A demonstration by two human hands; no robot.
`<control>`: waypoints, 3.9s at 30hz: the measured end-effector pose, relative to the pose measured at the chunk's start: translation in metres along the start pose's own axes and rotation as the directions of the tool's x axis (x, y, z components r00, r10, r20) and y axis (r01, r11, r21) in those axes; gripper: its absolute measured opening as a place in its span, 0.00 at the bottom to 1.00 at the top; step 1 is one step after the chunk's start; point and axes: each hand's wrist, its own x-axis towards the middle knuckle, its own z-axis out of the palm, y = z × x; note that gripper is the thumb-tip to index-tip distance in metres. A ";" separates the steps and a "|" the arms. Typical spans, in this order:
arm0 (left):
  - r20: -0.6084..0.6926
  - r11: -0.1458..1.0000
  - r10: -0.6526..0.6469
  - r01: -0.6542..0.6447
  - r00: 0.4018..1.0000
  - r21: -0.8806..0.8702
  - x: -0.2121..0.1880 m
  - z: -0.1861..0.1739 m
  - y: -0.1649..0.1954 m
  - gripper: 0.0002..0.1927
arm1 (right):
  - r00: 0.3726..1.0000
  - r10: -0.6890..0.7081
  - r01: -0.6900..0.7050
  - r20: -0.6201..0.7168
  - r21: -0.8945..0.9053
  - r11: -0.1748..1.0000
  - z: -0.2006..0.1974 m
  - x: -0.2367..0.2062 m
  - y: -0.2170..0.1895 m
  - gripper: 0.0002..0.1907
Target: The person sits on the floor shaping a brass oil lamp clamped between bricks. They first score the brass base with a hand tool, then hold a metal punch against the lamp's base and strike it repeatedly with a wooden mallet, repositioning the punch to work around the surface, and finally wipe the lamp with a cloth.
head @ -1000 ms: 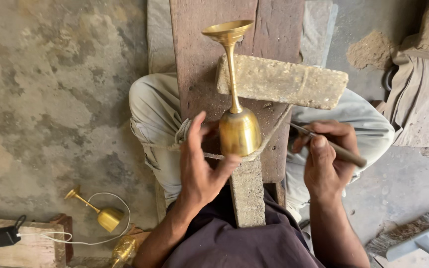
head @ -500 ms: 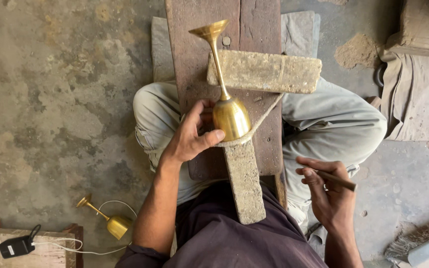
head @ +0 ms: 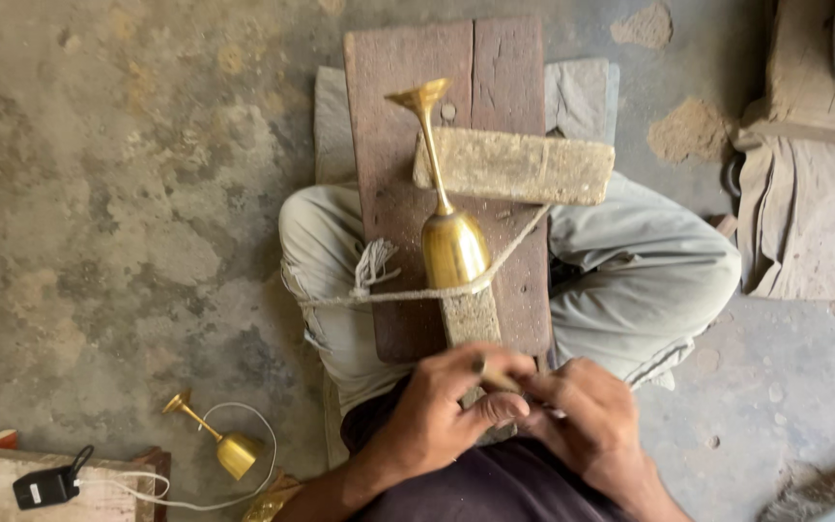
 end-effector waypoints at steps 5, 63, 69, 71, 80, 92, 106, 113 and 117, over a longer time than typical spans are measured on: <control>-0.073 0.986 -0.123 0.114 0.990 -0.123 0.031 -0.009 -0.008 0.12 | 0.964 0.257 -0.256 -0.064 0.022 0.966 0.002 0.005 0.032 0.19; -0.200 0.726 -0.273 0.338 0.941 0.599 0.203 -0.027 0.000 0.16 | 0.954 -0.037 0.256 0.298 -0.743 0.619 -0.129 0.233 0.152 0.23; -0.176 0.712 -0.328 0.365 0.928 0.600 0.203 -0.025 0.002 0.14 | 0.892 0.145 0.235 0.428 -0.714 0.659 -0.131 0.236 0.151 0.25; -0.162 0.701 -0.338 0.363 0.927 0.613 0.202 -0.025 0.002 0.14 | 0.918 0.186 0.096 0.350 -0.652 0.752 -0.132 0.236 0.151 0.27; -0.128 0.693 -0.296 0.305 0.947 0.654 0.199 -0.025 0.002 0.15 | 0.960 0.177 -0.090 0.217 -0.361 0.928 -0.135 0.216 0.152 0.31; -0.012 0.718 -0.382 0.305 0.924 0.625 0.208 -0.030 0.000 0.16 | 0.904 0.288 -0.047 0.315 -0.597 0.801 -0.129 0.191 0.160 0.28; 0.084 0.693 -0.463 0.301 0.883 0.655 0.214 -0.031 0.007 0.16 | 0.854 0.418 -0.159 0.310 -0.609 0.777 -0.136 0.168 0.144 0.29; 0.201 0.762 -0.348 0.151 0.916 0.629 0.215 -0.033 0.010 0.16 | 0.837 0.477 -0.343 0.267 -0.423 0.839 -0.128 0.136 0.143 0.34; 0.250 0.746 -0.417 0.172 0.874 0.643 0.220 -0.034 0.004 0.16 | 0.825 0.505 -0.364 0.255 -0.443 0.819 -0.118 0.112 0.138 0.33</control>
